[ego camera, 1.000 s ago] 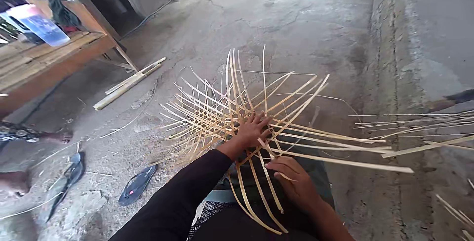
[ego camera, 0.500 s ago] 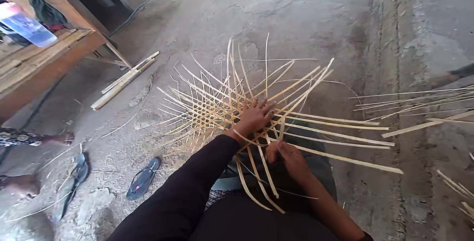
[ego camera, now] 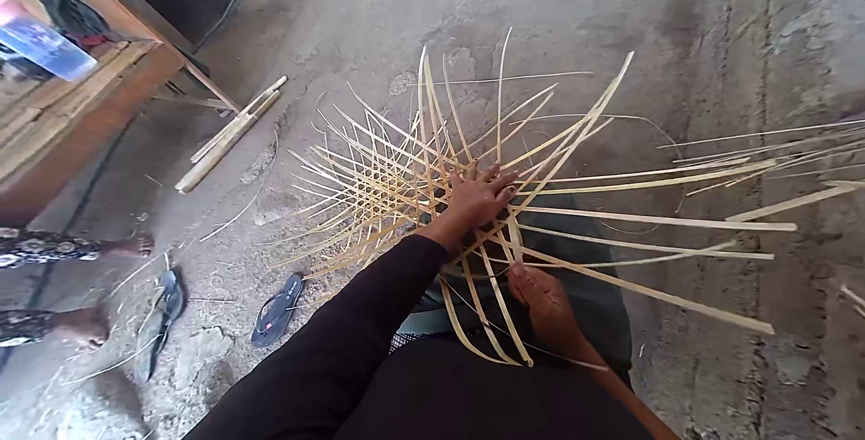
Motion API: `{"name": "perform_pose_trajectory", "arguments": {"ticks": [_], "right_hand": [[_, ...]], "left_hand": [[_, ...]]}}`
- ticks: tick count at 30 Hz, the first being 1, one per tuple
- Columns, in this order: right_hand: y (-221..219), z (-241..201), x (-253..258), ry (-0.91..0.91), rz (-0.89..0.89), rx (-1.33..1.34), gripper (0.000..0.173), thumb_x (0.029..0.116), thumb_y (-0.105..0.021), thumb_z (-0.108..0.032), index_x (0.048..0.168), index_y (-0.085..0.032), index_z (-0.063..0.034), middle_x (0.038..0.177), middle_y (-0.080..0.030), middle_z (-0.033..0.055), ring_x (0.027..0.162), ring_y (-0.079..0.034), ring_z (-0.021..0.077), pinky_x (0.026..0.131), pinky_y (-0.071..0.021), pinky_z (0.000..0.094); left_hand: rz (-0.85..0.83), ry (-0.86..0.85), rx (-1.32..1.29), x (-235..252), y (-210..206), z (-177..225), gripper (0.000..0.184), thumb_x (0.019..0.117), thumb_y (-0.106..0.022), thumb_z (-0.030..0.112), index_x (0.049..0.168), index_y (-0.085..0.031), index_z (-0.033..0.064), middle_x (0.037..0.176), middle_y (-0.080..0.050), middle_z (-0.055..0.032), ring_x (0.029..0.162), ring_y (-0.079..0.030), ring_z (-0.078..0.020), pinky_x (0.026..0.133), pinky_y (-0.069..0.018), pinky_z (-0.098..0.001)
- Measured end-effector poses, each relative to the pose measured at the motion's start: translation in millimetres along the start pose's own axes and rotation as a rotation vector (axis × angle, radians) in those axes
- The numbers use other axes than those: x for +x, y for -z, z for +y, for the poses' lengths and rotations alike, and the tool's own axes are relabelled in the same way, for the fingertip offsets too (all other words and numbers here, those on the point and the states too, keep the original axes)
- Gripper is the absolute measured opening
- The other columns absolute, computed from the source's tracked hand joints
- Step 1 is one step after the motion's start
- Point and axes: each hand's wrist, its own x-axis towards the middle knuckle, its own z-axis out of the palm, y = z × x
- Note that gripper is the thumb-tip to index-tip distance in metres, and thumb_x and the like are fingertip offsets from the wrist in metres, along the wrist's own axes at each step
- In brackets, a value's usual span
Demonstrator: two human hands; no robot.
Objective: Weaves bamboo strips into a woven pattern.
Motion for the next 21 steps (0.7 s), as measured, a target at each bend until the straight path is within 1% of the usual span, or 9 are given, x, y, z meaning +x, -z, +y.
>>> {"name": "perform_pose_trajectory", "arguments": {"ticks": [3, 7, 9, 11, 13, 15, 17, 19, 21], "right_hand": [[4.4, -12.4, -23.9, 0.010, -0.023, -0.073, 0.040, 0.1095, -0.042, -0.033, 0.074, -0.057, -0.0191, 0.063, -0.044, -0.0155, 0.060, -0.043, -0.0073, 0.061, -0.0392, 0.0131], [18.1, -7.1, -36.7, 0.164, -0.143, -0.126, 0.046, 0.1126, -0.038, -0.033, 0.073, -0.052, -0.0133, 0.063, -0.046, -0.0059, 0.067, -0.050, -0.0003, 0.079, -0.0447, 0.0196], [26.3, -4.5, -30.0, 0.215, -0.172, -0.182, 0.047, 0.1127, -0.037, -0.035, 0.076, -0.056, -0.0128, 0.070, -0.055, -0.0033, 0.076, -0.057, 0.0038, 0.088, -0.0469, 0.0250], [40.6, -9.8, -26.5, 0.231, -0.143, -0.248, 0.038, 0.1096, -0.045, -0.041, 0.095, -0.068, -0.0146, 0.098, -0.070, -0.0008, 0.105, -0.064, 0.0110, 0.101, -0.0491, 0.0348], [53.7, -18.2, -30.2, 0.168, -0.061, -0.262, 0.040, 0.0990, -0.066, -0.045, 0.123, -0.068, -0.0135, 0.133, -0.064, 0.0045, 0.131, -0.057, 0.0196, 0.111, -0.0483, 0.0413], [60.0, -19.1, -35.0, 0.035, 0.077, -0.261, 0.062, 0.0901, -0.079, -0.034, 0.137, -0.058, -0.0004, 0.142, -0.058, 0.0152, 0.130, -0.060, 0.0260, 0.106, -0.0554, 0.0421], [58.9, -14.5, -33.7, -0.044, 0.094, -0.406, 0.049, 0.0934, -0.074, -0.025, 0.133, -0.063, 0.0027, 0.132, -0.067, 0.0161, 0.117, -0.069, 0.0220, 0.098, -0.0600, 0.0360], [48.3, -10.6, -25.3, 0.062, 0.008, -0.575, 0.043, 0.0968, -0.070, -0.022, 0.134, -0.067, -0.0016, 0.131, -0.070, 0.0121, 0.119, -0.069, 0.0175, 0.104, -0.0565, 0.0338], [31.8, -10.4, -12.2, 0.243, -0.037, -0.624, 0.037, 0.1000, -0.068, -0.022, 0.131, -0.070, -0.0017, 0.133, -0.069, 0.0130, 0.125, -0.066, 0.0200, 0.109, -0.0534, 0.0359]], "left_hand": [[-0.018, 0.000, -0.009, 5.0, -0.4, -5.9, 0.050, 0.1079, -0.026, 0.057, 0.156, -0.037, 0.0491, 0.170, -0.026, 0.0067, 0.158, -0.011, -0.0388, 0.113, -0.0024, -0.0815], [-0.042, 0.005, -0.015, 7.8, -0.3, -7.6, 0.051, 0.1078, -0.024, 0.058, 0.157, -0.034, 0.0494, 0.170, -0.025, 0.0059, 0.158, -0.012, -0.0393, 0.112, -0.0037, -0.0827], [-0.048, 0.027, -0.047, 12.2, 6.7, -10.0, 0.052, 0.1074, -0.024, 0.059, 0.157, -0.034, 0.0500, 0.170, -0.024, 0.0068, 0.158, -0.011, -0.0385, 0.112, -0.0032, -0.0830], [-0.036, 0.063, -0.085, 18.7, 13.9, -15.0, 0.052, 0.1074, -0.026, 0.059, 0.158, -0.034, 0.0480, 0.170, -0.025, 0.0032, 0.157, -0.012, -0.0402, 0.111, -0.0041, -0.0835], [-0.021, 0.106, -0.117, 23.0, 15.9, -22.5, 0.053, 0.1074, -0.025, 0.059, 0.159, -0.033, 0.0468, 0.170, -0.025, -0.0008, 0.157, -0.013, -0.0421, 0.111, -0.0048, -0.0841], [-0.016, 0.132, -0.136, 26.6, 15.9, -26.1, 0.054, 0.1071, -0.024, 0.061, 0.159, -0.031, 0.0479, 0.170, -0.024, -0.0023, 0.157, -0.012, -0.0433, 0.111, -0.0054, -0.0842], [-0.005, 0.142, -0.120, 28.9, 14.1, -25.5, 0.055, 0.1064, -0.023, 0.062, 0.159, -0.030, 0.0491, 0.171, -0.024, -0.0024, 0.157, -0.011, -0.0439, 0.111, -0.0039, -0.0847], [0.026, 0.146, -0.083, 29.5, 11.3, -22.7, 0.055, 0.1062, -0.023, 0.062, 0.159, -0.031, 0.0487, 0.170, -0.025, -0.0031, 0.156, -0.012, -0.0443, 0.111, -0.0025, -0.0841], [0.058, 0.156, -0.061, 29.4, 8.1, -19.5, 0.054, 0.1063, -0.024, 0.061, 0.159, -0.030, 0.0495, 0.170, -0.025, -0.0024, 0.157, -0.011, -0.0429, 0.112, -0.0003, -0.0833]]}}
